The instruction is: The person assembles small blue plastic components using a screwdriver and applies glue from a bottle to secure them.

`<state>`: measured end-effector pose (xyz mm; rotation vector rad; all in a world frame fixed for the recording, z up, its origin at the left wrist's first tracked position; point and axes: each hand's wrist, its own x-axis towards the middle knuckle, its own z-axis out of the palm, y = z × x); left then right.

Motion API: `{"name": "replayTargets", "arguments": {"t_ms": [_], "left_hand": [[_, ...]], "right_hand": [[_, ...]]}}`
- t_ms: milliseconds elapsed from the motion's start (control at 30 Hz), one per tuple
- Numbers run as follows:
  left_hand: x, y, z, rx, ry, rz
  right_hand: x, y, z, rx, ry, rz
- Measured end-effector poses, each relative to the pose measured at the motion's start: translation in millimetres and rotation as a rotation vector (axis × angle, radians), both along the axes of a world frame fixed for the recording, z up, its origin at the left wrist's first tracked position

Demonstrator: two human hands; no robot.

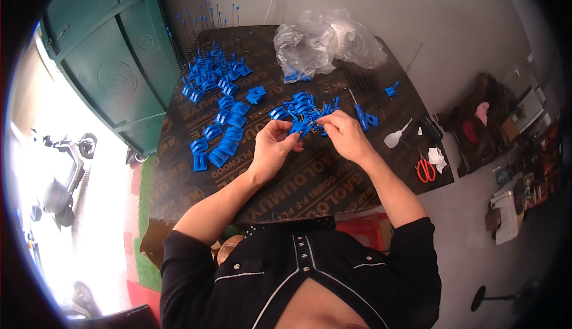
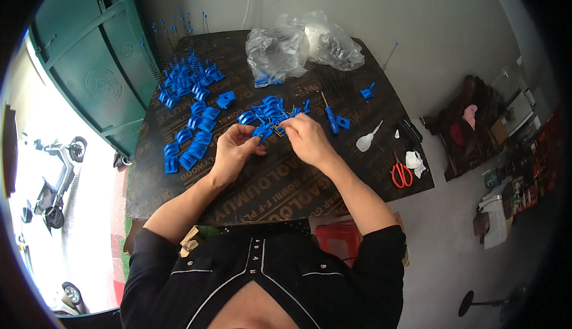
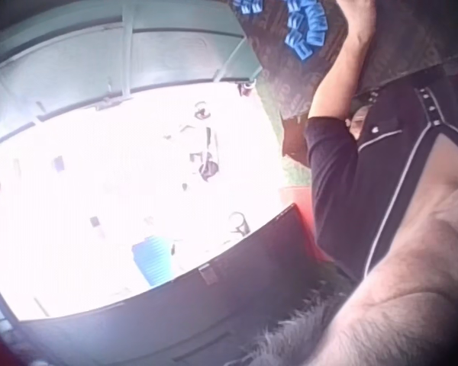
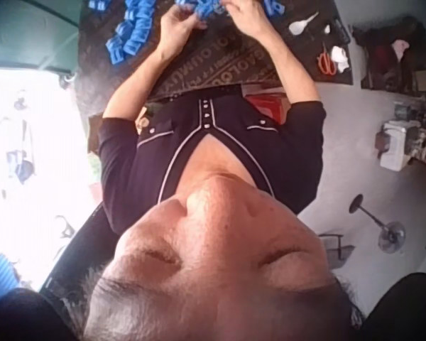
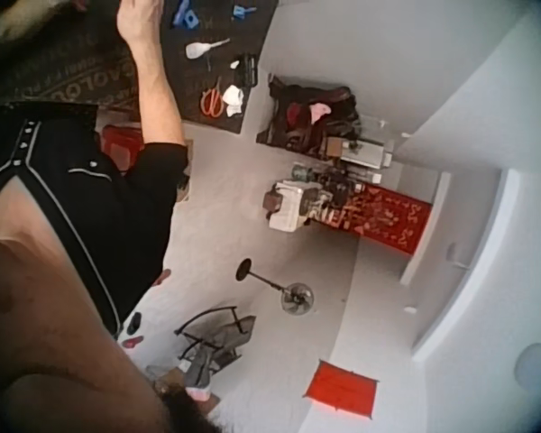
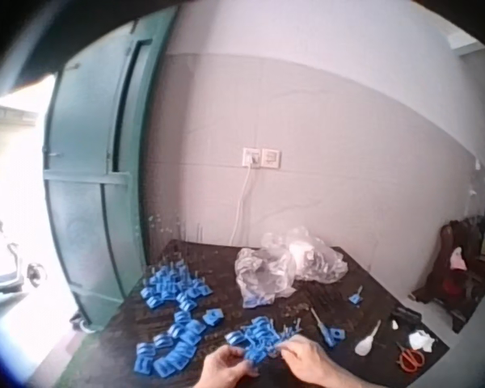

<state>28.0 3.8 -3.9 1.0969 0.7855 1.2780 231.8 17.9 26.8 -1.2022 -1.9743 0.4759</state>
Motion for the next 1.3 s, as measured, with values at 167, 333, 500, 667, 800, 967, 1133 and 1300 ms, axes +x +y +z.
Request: {"name": "replayTargets", "arguments": {"t_ms": [167,333,500,667,800,967,1133,1300], "left_hand": [[5.1,-2.5,-1.5,0.069,0.047,0.015],[5.0,-1.3,-7.7,0.096,0.098,0.004],[7.1,-3.4,-4.3,0.101,0.104,0.005],[4.8,-1.8,-7.0,0.107,0.121,0.018],[2.5,-2.7,-1.1,0.060,0.214,0.017],[1.7,0.5,-2.3,-0.017,0.130,-0.014],[0.8,0.1,-2.4,0.034,0.208,0.022],[-1.2,-0.3,-0.9,0.064,0.235,0.052]], "right_hand": [[-11.6,-4.5,-2.9,-0.005,0.022,0.034],[-13.6,-1.9,-4.4,0.089,0.028,0.053],[-28.8,-5.7,5.0,0.217,0.065,0.096],[-35.8,-5.1,5.7,0.300,0.004,0.133],[-13.6,4.3,0.7,0.306,-0.055,0.020],[41.4,26.2,-12.7,0.241,-0.320,-0.344],[62.7,30.4,-14.8,0.019,-0.648,-0.620],[69.5,38.4,-28.4,0.045,-0.696,-0.631]]}}
